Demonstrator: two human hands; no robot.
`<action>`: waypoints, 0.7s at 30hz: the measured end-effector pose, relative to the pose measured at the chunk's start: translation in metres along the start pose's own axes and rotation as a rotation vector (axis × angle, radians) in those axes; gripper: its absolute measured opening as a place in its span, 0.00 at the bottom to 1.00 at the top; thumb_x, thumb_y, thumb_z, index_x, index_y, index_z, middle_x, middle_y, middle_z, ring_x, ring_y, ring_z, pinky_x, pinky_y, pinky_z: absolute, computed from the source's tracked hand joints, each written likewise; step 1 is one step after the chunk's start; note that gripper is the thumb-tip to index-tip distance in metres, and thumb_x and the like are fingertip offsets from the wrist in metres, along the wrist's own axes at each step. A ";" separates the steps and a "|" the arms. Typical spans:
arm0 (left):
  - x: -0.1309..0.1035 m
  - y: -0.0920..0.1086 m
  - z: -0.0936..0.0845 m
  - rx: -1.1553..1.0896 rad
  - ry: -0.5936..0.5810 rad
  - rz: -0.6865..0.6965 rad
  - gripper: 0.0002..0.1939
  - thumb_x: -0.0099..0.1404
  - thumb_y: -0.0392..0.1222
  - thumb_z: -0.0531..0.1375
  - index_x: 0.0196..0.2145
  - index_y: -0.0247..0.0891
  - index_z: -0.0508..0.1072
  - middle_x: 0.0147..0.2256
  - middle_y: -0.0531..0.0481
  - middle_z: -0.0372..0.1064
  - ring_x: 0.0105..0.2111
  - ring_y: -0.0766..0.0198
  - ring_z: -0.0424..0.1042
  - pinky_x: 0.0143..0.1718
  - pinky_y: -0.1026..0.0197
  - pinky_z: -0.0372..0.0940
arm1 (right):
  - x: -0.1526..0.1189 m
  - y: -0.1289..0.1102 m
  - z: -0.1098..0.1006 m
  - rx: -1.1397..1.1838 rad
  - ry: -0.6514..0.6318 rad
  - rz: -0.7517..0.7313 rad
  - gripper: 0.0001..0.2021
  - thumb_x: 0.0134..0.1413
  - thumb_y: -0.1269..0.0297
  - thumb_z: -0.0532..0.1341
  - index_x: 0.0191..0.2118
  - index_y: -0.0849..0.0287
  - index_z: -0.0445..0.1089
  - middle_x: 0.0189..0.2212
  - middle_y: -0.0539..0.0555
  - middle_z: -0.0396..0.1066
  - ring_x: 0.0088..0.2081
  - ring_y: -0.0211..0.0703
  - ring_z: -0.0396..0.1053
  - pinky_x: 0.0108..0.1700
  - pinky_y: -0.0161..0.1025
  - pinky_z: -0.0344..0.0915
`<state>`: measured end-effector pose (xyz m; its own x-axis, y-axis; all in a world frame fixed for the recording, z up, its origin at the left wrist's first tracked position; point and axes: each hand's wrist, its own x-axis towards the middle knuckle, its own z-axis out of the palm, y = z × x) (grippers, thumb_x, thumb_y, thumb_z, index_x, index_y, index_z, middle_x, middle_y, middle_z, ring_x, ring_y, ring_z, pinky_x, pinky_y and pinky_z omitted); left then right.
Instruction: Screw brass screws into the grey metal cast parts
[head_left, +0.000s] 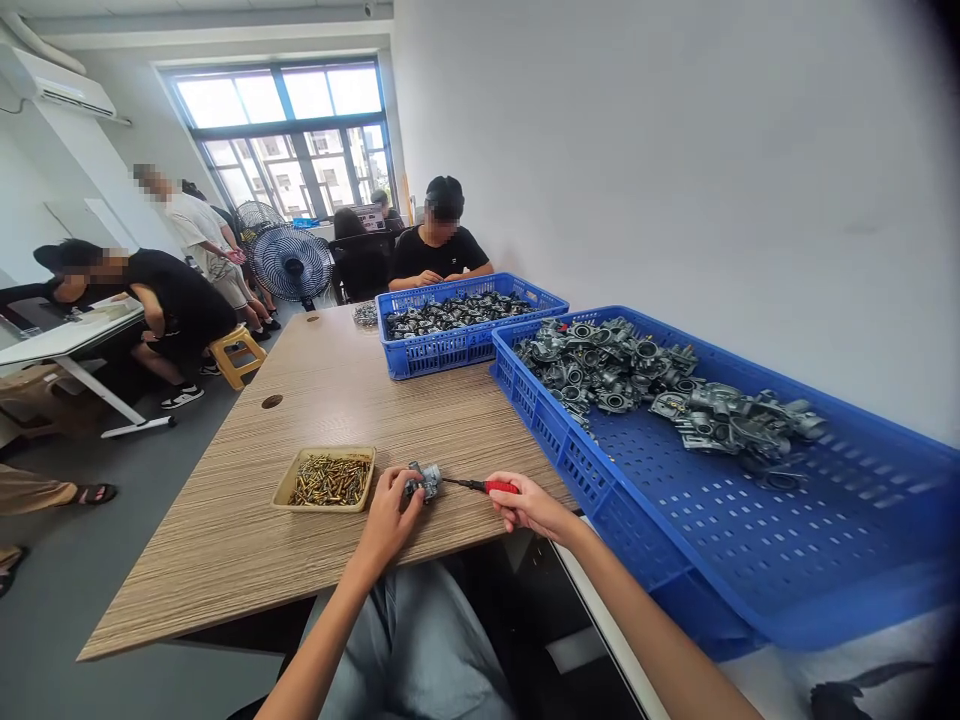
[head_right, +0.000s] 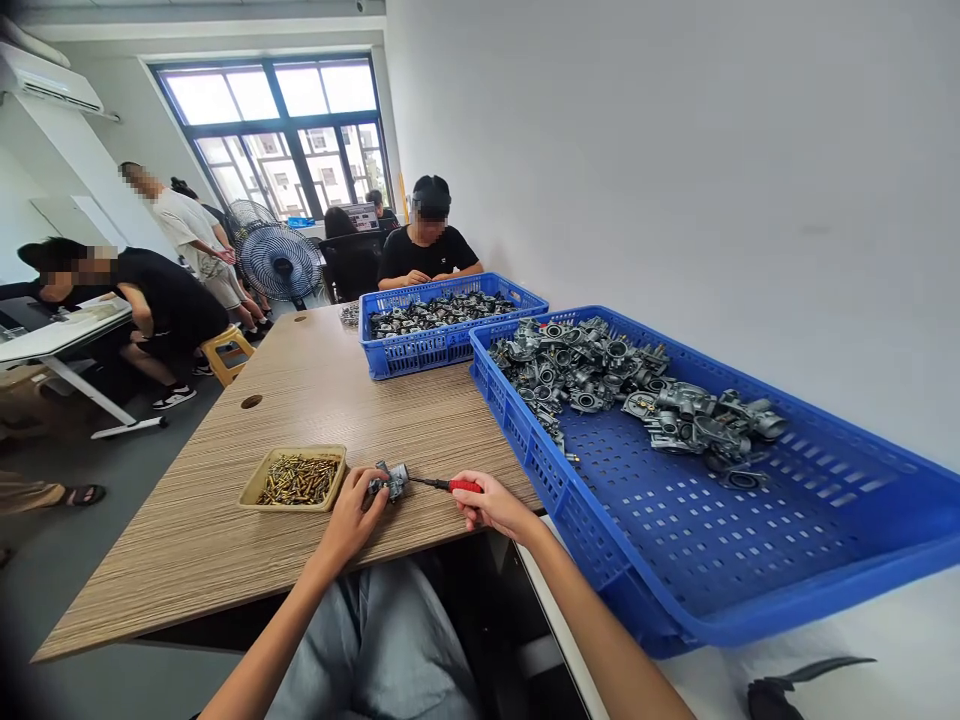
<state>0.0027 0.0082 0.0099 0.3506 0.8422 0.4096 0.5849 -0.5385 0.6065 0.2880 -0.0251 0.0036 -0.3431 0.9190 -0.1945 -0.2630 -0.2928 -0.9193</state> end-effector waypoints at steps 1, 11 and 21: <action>-0.001 -0.001 0.000 0.004 0.021 -0.009 0.10 0.73 0.45 0.54 0.48 0.44 0.71 0.48 0.45 0.66 0.51 0.54 0.68 0.56 0.50 0.65 | 0.000 -0.001 0.000 0.009 0.008 -0.002 0.22 0.47 0.52 0.75 0.38 0.57 0.67 0.25 0.42 0.64 0.22 0.29 0.57 0.26 0.33 0.66; 0.000 0.003 0.010 0.034 0.149 -0.063 0.09 0.72 0.46 0.56 0.45 0.44 0.73 0.47 0.45 0.65 0.48 0.56 0.71 0.51 0.54 0.68 | 0.001 -0.001 0.000 0.099 0.105 0.018 0.21 0.47 0.52 0.75 0.39 0.56 0.67 0.27 0.45 0.66 0.22 0.30 0.60 0.23 0.31 0.59; 0.003 0.003 0.015 -0.039 0.037 -0.036 0.09 0.73 0.43 0.53 0.48 0.43 0.69 0.48 0.45 0.68 0.51 0.55 0.69 0.56 0.51 0.64 | -0.001 -0.001 -0.001 0.137 0.128 0.019 0.22 0.45 0.52 0.76 0.40 0.57 0.69 0.26 0.45 0.65 0.20 0.28 0.54 0.23 0.31 0.58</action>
<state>0.0167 0.0098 0.0030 0.3019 0.8598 0.4118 0.5676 -0.5092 0.6469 0.2892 -0.0254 0.0041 -0.2336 0.9366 -0.2611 -0.3808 -0.3352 -0.8618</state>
